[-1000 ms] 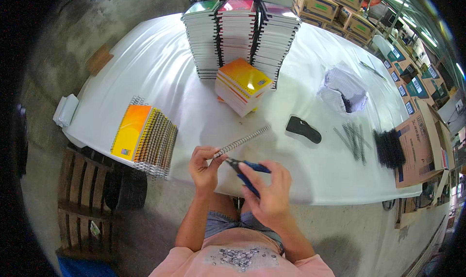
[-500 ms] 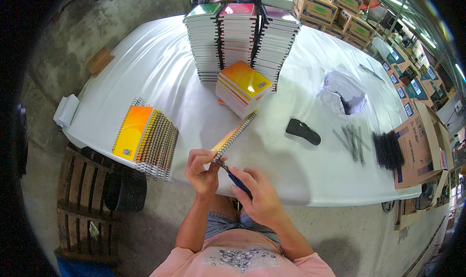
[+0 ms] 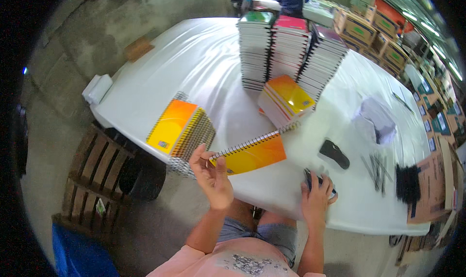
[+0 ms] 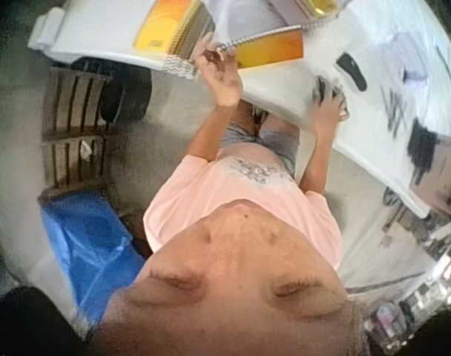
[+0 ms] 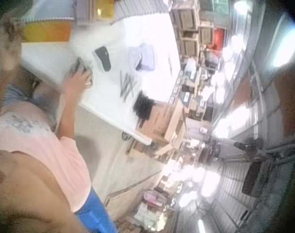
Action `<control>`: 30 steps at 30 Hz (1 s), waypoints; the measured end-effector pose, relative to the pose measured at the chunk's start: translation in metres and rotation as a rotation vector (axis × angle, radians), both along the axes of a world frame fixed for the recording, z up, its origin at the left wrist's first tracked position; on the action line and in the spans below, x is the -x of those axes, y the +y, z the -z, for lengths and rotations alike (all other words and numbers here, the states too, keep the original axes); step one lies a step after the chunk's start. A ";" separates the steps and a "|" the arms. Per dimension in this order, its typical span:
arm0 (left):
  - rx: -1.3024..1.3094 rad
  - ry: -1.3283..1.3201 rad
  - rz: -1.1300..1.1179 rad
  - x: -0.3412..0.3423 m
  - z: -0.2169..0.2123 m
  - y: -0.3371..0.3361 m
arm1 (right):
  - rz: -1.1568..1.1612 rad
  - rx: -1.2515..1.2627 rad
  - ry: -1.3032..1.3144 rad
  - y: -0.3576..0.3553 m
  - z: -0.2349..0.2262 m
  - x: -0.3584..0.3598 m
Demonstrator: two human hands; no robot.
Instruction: The person binds wire-bound notebooks by aligning a spiral binding through the paper holes and then using pliers to trim and secure the end of the wire. They handle one notebook at a time from a stack, manipulate the spiral, cut the excess wire, and place the finished notebook back into a stack.
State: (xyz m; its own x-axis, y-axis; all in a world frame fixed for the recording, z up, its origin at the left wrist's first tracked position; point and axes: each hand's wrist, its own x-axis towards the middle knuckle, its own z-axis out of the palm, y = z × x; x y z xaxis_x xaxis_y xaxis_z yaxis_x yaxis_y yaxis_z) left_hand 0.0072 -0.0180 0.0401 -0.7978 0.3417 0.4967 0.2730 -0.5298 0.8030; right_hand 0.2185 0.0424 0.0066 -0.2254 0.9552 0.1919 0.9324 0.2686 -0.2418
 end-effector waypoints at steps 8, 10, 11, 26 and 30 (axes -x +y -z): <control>-0.171 0.052 -0.057 0.021 -0.051 -0.049 | -0.654 0.559 1.544 0.001 -0.084 0.109; 0.071 0.425 -0.278 0.047 -0.064 -0.067 | -0.639 0.575 1.662 0.006 -0.108 0.153; 0.074 0.346 -0.378 0.058 -0.069 -0.066 | -0.717 0.539 1.555 0.015 -0.111 0.168; 0.201 -0.038 -0.263 0.137 -0.030 -0.058 | -1.397 0.736 1.052 0.056 -0.183 0.291; 0.102 -0.179 -0.070 0.144 -0.009 -0.042 | -1.570 0.365 0.207 0.016 -0.175 0.316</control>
State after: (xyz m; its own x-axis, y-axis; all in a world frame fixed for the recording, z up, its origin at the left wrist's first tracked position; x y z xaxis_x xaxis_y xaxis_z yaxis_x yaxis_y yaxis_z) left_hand -0.1369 -0.0596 0.0495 -0.8937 0.3234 0.3109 0.1550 -0.4279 0.8904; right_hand -0.0979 0.0589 0.1815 -0.9695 -0.1782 0.1685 -0.2437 0.7757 -0.5821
